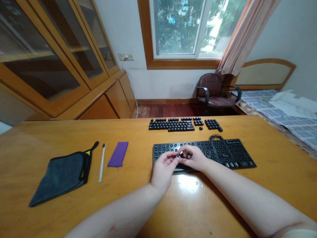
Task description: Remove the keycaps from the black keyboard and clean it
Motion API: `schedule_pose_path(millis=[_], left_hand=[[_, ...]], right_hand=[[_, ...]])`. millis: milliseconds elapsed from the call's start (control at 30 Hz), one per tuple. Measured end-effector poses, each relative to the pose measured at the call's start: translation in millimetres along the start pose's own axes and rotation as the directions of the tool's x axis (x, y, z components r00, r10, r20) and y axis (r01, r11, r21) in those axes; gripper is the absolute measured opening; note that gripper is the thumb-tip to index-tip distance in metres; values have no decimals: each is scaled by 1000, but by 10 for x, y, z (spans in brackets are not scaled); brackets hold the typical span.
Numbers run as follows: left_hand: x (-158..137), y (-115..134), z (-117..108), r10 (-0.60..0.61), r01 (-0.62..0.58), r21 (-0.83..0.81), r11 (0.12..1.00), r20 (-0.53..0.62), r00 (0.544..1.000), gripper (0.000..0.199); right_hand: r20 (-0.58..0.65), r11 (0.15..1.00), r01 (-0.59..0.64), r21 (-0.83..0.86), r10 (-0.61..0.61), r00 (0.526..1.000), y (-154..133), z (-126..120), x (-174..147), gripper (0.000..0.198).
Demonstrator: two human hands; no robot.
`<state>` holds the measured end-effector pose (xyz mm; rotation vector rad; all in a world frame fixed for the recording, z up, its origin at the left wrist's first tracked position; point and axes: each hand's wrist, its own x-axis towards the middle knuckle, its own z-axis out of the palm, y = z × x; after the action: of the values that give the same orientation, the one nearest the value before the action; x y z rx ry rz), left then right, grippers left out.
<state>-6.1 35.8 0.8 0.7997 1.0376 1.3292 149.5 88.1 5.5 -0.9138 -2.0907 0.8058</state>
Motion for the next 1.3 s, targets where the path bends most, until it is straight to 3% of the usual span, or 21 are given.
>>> schedule_pose_path(millis=[167,367,433,500,533,733,967,1300], left_hand=[[-33,89,-2,18,-17,17,1000,-57,998,33],[256,367,-40,149,-148,348,926,24,989,28],[516,476,-91,138,-153,535,831,68,988,25],[818,579,-147,178,-171,806,566,83,980,23],[966,622,-172,203,-172,844,508,77,976,22],[1496,622,-240,111,-243,903,354,218,970,10],[1567,323,-357,80,-316,904,289,307,949,18],[1638,366,-496,138,-368,916,156,349,927,17]], right_hand=[[-16,993,44,108,-43,999,6,-52,-11,24],[-154,994,68,82,-55,987,25,-75,-10,28],[-153,993,82,88,-68,986,34,-66,-4,28],[-152,991,96,96,-80,985,35,-57,1,28],[-153,990,99,99,-83,985,32,-54,4,28],[-143,991,79,106,-63,988,2,-52,18,29],[-174,991,32,133,-9,985,0,-52,15,23],[-163,991,20,131,2,987,19,-47,-9,20]])
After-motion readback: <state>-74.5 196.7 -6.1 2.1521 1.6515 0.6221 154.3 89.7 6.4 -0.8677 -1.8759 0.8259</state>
